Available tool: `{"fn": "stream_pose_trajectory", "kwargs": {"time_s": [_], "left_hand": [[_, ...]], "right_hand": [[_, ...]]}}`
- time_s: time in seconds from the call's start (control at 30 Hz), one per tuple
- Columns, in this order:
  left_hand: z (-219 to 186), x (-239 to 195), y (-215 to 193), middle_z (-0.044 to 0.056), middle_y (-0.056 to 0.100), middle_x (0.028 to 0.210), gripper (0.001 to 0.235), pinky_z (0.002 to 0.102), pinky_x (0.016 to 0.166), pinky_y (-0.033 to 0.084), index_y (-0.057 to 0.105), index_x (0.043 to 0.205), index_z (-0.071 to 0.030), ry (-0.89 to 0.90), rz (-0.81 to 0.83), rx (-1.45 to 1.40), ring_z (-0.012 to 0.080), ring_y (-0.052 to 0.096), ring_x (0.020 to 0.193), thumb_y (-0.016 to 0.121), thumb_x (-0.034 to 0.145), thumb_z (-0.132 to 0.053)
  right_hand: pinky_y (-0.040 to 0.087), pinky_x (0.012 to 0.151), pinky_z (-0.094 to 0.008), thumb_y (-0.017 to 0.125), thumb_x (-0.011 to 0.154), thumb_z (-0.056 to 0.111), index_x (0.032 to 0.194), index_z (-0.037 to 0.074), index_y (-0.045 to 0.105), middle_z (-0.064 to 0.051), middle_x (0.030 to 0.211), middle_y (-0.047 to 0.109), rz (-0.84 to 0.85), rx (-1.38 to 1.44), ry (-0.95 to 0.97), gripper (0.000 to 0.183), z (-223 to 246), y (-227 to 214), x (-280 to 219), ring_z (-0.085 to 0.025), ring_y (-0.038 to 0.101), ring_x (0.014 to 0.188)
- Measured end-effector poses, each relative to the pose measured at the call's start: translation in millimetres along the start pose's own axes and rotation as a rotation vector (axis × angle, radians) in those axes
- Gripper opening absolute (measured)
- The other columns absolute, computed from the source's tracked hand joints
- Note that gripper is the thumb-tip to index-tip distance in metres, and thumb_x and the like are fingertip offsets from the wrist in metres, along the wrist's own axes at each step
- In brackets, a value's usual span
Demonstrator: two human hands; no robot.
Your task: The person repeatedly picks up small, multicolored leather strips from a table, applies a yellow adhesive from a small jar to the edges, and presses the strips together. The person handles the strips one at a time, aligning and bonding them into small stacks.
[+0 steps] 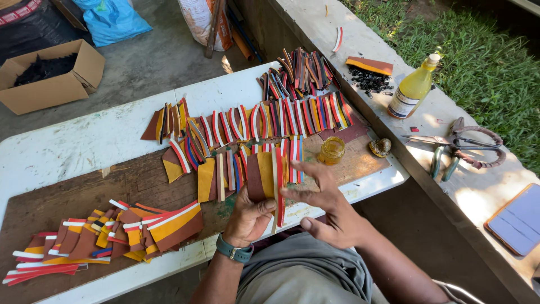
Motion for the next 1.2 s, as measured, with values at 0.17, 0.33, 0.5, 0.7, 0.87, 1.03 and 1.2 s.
{"fn": "stream_pose_trajectory", "kwargs": {"time_s": [0.17,0.33,0.5,0.7,0.87,1.03,1.2], "left_hand": [[4.4,0.0,-10.7,0.01,0.071,0.126,0.054,0.036,0.1,0.057,0.058,0.136,-0.004,-0.006,0.008,-0.039,0.0201,0.068,0.115,0.08,0.087,0.001],[5.8,-3.4,-14.3,0.01,0.073,0.122,0.048,0.036,0.098,0.057,0.062,0.132,-0.002,-0.048,0.068,-0.038,0.0203,0.069,0.113,0.082,0.088,0.0],[2.1,-7.7,-4.4,0.006,0.073,0.119,0.054,0.036,0.096,0.056,0.062,0.134,-0.005,-0.013,0.06,0.034,0.0194,0.069,0.109,0.083,0.084,0.0],[2.0,1.8,3.4,0.005,0.072,0.123,0.054,0.034,0.1,0.057,0.059,0.135,-0.001,0.156,-0.11,0.446,0.0158,0.069,0.114,0.08,0.086,-0.007],[25.8,9.1,5.2,0.008,0.072,0.12,0.05,0.032,0.092,0.062,0.058,0.134,0.001,0.174,-0.142,0.671,0.0139,0.071,0.107,0.08,0.092,-0.014],[41.9,12.4,-0.8,0.011,0.075,0.116,0.047,0.033,0.092,0.062,0.062,0.131,0.003,0.25,-0.219,0.823,0.0149,0.072,0.105,0.081,0.092,-0.014],[35.5,20.4,-9.6,0.011,0.075,0.114,0.048,0.032,0.088,0.065,0.061,0.126,0.006,0.128,-0.224,0.797,0.0151,0.075,0.103,0.08,0.088,-0.017]], "right_hand": [[0.024,0.126,-0.057,0.059,0.092,0.054,0.145,0.014,0.064,-0.026,0.164,0.035,-0.05,0.079,0.107,0.067,2.2,9.5,-13.3,-0.044,0.032,0.155],[0.024,0.128,-0.058,0.058,0.091,0.054,0.143,0.015,0.066,-0.026,0.165,0.035,-0.066,-0.074,0.033,0.065,4.6,5.2,-6.7,-0.044,0.032,0.155],[0.03,0.125,-0.051,0.064,0.09,0.047,0.154,0.01,0.051,-0.023,0.162,0.038,-0.2,-0.002,0.099,0.075,-29.6,-10.3,15.2,-0.037,0.038,0.152],[0.051,0.09,-0.037,0.072,0.086,0.007,0.168,0.01,0.016,-0.013,0.115,0.058,-0.197,0.75,0.439,0.1,-60.3,45.6,3.5,-0.019,0.06,0.103],[0.055,0.082,-0.034,0.068,0.083,-0.004,0.164,0.009,0.02,-0.01,0.097,0.065,-0.396,0.747,0.518,0.095,-79.2,66.2,-10.3,-0.016,0.064,0.089],[0.054,0.063,-0.033,0.067,0.079,-0.008,0.162,0.011,0.021,-0.01,0.086,0.066,-0.388,0.748,0.601,0.097,-83.6,59.6,-3.6,-0.017,0.063,0.071],[0.054,0.067,-0.029,0.067,0.079,-0.01,0.163,0.011,0.019,-0.007,0.087,0.065,-0.363,0.751,0.559,0.099,-92.7,52.7,0.7,-0.013,0.063,0.076]]}}
Point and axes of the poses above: each hand's wrist, its own x-axis towards the middle knuckle, its own y-axis out of the palm, z = x × y, the point moved 2 cm from there along x, towards the middle knuckle
